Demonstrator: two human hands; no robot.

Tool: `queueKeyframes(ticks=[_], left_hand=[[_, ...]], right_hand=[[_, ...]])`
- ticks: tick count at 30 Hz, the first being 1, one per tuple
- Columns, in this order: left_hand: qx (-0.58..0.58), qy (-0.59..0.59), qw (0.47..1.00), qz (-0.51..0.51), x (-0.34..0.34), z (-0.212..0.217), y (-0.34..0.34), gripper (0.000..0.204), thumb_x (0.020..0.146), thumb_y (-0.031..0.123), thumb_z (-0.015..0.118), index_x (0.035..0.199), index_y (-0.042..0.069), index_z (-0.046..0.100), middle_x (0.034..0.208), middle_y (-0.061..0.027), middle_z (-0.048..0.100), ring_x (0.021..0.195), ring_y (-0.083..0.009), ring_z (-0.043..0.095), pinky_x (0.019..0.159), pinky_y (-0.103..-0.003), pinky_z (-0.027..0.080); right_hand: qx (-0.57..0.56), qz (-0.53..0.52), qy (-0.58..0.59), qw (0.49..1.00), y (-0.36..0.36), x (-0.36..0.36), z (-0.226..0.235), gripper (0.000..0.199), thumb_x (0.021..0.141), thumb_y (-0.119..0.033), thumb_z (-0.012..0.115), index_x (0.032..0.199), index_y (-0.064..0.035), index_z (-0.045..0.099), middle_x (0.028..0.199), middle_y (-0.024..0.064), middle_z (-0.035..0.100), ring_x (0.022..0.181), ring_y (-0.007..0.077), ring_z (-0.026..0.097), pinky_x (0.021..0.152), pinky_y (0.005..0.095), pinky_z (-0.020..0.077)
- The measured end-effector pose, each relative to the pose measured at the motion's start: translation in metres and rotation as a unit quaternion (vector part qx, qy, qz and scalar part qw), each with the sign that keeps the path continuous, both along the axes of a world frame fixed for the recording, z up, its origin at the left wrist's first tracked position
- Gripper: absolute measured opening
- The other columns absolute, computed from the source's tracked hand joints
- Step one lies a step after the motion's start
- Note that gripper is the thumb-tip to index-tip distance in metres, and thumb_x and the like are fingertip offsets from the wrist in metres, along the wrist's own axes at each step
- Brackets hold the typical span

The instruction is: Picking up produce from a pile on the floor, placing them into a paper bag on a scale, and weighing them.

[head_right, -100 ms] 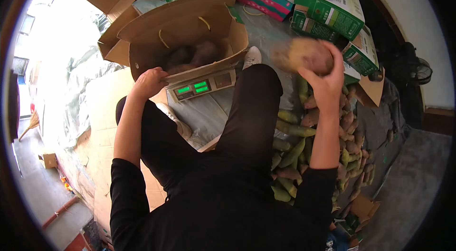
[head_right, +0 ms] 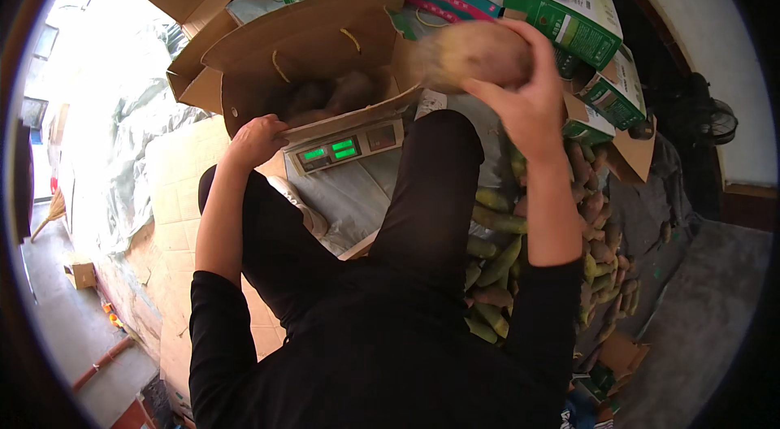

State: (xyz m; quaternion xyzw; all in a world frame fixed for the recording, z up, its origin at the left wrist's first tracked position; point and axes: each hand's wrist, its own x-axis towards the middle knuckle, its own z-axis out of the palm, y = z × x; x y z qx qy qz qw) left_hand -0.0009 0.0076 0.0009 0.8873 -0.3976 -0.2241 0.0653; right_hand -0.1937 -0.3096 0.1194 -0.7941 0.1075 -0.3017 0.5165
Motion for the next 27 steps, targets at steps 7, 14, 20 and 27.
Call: queueKeyframes(ticks=[7,14,20,27], left_hand=[[-0.058,-0.022,0.998,-0.022,0.006,-0.007,-0.007,0.02,0.072,0.016,0.062,0.089,0.005,0.065,0.087,-0.0132,0.058,0.086,-0.0322,0.056,0.077,-0.041,0.045],[-0.075,-0.001,0.997,-0.014,0.009,-0.011,0.001,0.022,0.071,0.013,0.061,0.091,0.004,0.065,0.086,-0.0169,0.058,0.085,-0.0333,0.057,0.075,-0.04,0.045],[-0.043,0.029,0.999,0.007,0.008,-0.004,0.0,0.024,0.069,0.014,0.065,0.092,0.007,0.066,0.09,-0.0144,0.06,0.088,-0.032,0.057,0.078,-0.039,0.045],[-0.062,-0.009,0.998,0.004,0.009,0.002,-0.011,0.02,0.073,0.014,0.06,0.09,0.004,0.065,0.086,-0.0141,0.058,0.084,-0.0326,0.057,0.072,-0.039,0.044]], right_hand=[[-0.055,0.037,0.056,0.996,0.061,0.123,-0.071,0.068,0.048,-0.018,0.08,0.107,-0.0047,0.049,0.099,0.0139,0.056,0.092,0.0255,0.056,0.08,0.0336,0.0455],[0.227,-0.042,0.335,0.913,0.136,0.185,-0.171,0.067,0.057,-0.02,0.078,0.112,-0.0013,0.045,0.102,0.0158,0.055,0.086,0.0285,0.058,0.054,0.0394,0.0508],[0.147,0.179,0.271,0.934,0.093,0.158,-0.104,0.039,0.068,-0.022,0.069,0.101,-0.0029,0.059,0.09,0.0085,0.062,0.072,0.016,0.06,0.056,0.0254,0.046],[0.106,0.115,0.229,0.961,-0.011,0.046,-0.036,0.034,0.079,-0.025,0.062,0.108,-0.0068,0.057,0.097,0.0043,0.061,0.084,0.0118,0.058,0.069,0.0245,0.0436]])
